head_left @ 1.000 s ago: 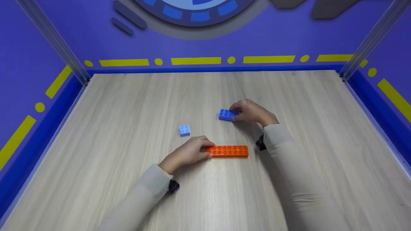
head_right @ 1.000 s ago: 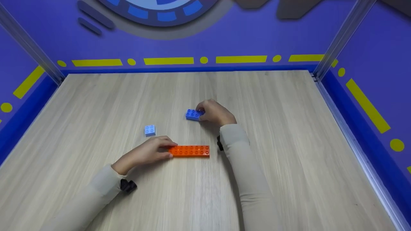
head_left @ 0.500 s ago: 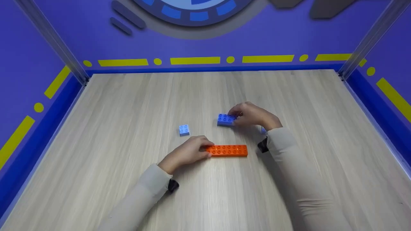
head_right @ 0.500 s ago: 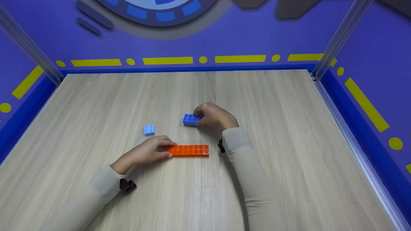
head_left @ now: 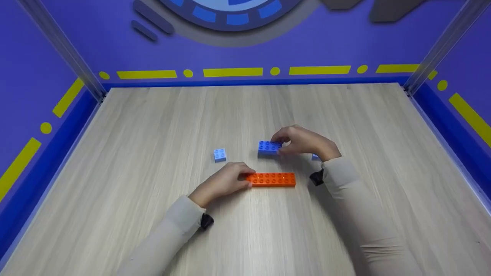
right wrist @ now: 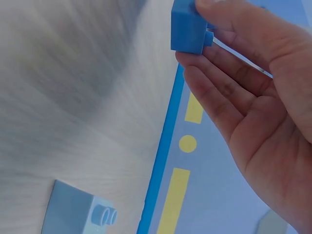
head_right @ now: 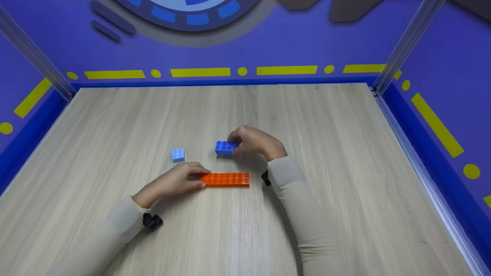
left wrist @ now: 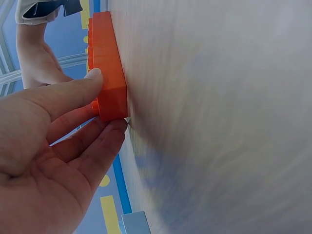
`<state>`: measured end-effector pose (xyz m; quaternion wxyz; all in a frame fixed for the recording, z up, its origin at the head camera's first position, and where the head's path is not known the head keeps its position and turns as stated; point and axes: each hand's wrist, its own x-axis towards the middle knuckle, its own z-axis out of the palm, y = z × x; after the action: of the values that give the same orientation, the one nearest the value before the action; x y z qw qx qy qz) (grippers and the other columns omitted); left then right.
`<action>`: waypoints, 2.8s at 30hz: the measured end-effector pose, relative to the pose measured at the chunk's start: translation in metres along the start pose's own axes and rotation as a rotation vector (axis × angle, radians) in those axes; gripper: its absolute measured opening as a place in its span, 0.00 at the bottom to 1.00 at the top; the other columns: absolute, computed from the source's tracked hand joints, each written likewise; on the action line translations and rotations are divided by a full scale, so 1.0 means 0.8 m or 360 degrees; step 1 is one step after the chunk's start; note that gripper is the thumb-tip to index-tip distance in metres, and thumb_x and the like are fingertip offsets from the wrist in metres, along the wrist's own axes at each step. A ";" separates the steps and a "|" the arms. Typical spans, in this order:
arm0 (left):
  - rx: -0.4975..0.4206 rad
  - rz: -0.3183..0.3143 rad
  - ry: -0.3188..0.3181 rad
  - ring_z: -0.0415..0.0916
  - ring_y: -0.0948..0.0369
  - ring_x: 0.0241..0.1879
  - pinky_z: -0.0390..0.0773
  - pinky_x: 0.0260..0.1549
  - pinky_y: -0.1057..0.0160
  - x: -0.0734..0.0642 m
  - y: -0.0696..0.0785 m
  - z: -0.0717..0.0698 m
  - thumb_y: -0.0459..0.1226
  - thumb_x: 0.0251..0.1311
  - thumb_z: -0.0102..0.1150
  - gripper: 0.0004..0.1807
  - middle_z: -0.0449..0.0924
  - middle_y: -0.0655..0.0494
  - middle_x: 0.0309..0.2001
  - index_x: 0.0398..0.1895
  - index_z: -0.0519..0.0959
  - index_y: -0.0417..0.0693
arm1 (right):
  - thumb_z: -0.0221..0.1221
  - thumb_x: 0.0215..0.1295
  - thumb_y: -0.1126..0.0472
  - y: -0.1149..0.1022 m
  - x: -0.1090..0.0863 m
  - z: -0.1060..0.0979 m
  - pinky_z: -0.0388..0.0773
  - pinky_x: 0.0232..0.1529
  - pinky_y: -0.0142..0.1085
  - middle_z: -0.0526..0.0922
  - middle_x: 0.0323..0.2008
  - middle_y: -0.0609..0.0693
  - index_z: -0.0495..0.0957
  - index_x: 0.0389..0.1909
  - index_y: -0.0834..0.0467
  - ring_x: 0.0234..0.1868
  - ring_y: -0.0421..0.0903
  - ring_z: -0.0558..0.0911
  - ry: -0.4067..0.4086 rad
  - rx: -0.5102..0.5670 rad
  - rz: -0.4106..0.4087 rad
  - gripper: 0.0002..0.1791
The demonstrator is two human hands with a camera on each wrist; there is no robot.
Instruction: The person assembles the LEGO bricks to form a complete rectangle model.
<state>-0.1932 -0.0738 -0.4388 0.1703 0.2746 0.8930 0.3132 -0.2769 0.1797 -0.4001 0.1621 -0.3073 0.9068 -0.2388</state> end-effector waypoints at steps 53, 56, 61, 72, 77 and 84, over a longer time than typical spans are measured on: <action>-0.0018 0.0009 0.0049 0.77 0.52 0.55 0.73 0.58 0.53 -0.001 0.000 -0.001 0.34 0.58 0.64 0.19 0.81 0.46 0.52 0.53 0.80 0.39 | 0.66 0.56 0.60 -0.030 -0.046 0.025 0.78 0.52 0.45 0.84 0.45 0.48 0.82 0.49 0.55 0.47 0.47 0.81 -0.0188 0.0029 -0.0177 0.17; -0.0019 0.0012 0.0057 0.77 0.52 0.54 0.73 0.57 0.53 -0.001 -0.001 0.000 0.34 0.58 0.64 0.19 0.82 0.46 0.52 0.53 0.80 0.39 | 0.65 0.56 0.62 -0.031 -0.048 0.027 0.79 0.52 0.44 0.84 0.45 0.48 0.82 0.49 0.56 0.47 0.47 0.81 -0.0197 0.0038 -0.0192 0.17; -0.0041 0.0012 0.0068 0.77 0.51 0.54 0.73 0.58 0.53 -0.002 -0.001 0.000 0.33 0.57 0.65 0.19 0.82 0.46 0.51 0.52 0.81 0.39 | 0.65 0.56 0.63 -0.033 -0.050 0.030 0.79 0.51 0.43 0.84 0.45 0.48 0.82 0.49 0.56 0.47 0.46 0.82 -0.0200 0.0030 -0.0213 0.17; -0.0010 0.0006 0.0071 0.77 0.52 0.54 0.73 0.57 0.54 -0.001 0.001 0.000 0.33 0.57 0.64 0.19 0.82 0.46 0.51 0.52 0.81 0.39 | 0.66 0.57 0.62 -0.032 -0.053 0.034 0.80 0.50 0.42 0.84 0.46 0.48 0.82 0.50 0.56 0.45 0.45 0.81 -0.0184 0.0021 -0.0257 0.18; -0.0019 -0.0011 0.0064 0.77 0.53 0.54 0.73 0.57 0.54 0.000 0.002 0.000 0.33 0.57 0.64 0.19 0.82 0.47 0.51 0.53 0.81 0.39 | 0.65 0.58 0.61 -0.031 -0.053 0.035 0.80 0.49 0.42 0.84 0.47 0.49 0.81 0.52 0.56 0.46 0.45 0.82 -0.0201 -0.0023 -0.0295 0.19; -0.0030 -0.0017 0.0062 0.77 0.53 0.54 0.73 0.57 0.54 0.000 0.001 0.001 0.34 0.57 0.65 0.19 0.82 0.47 0.51 0.53 0.80 0.39 | 0.66 0.58 0.61 -0.033 -0.054 0.035 0.80 0.48 0.42 0.83 0.45 0.50 0.82 0.52 0.56 0.44 0.44 0.81 -0.0196 -0.0061 -0.0321 0.19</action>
<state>-0.1925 -0.0731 -0.4388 0.1570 0.2619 0.8946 0.3261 -0.2191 0.1798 -0.4032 0.1866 -0.4142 0.8640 -0.2172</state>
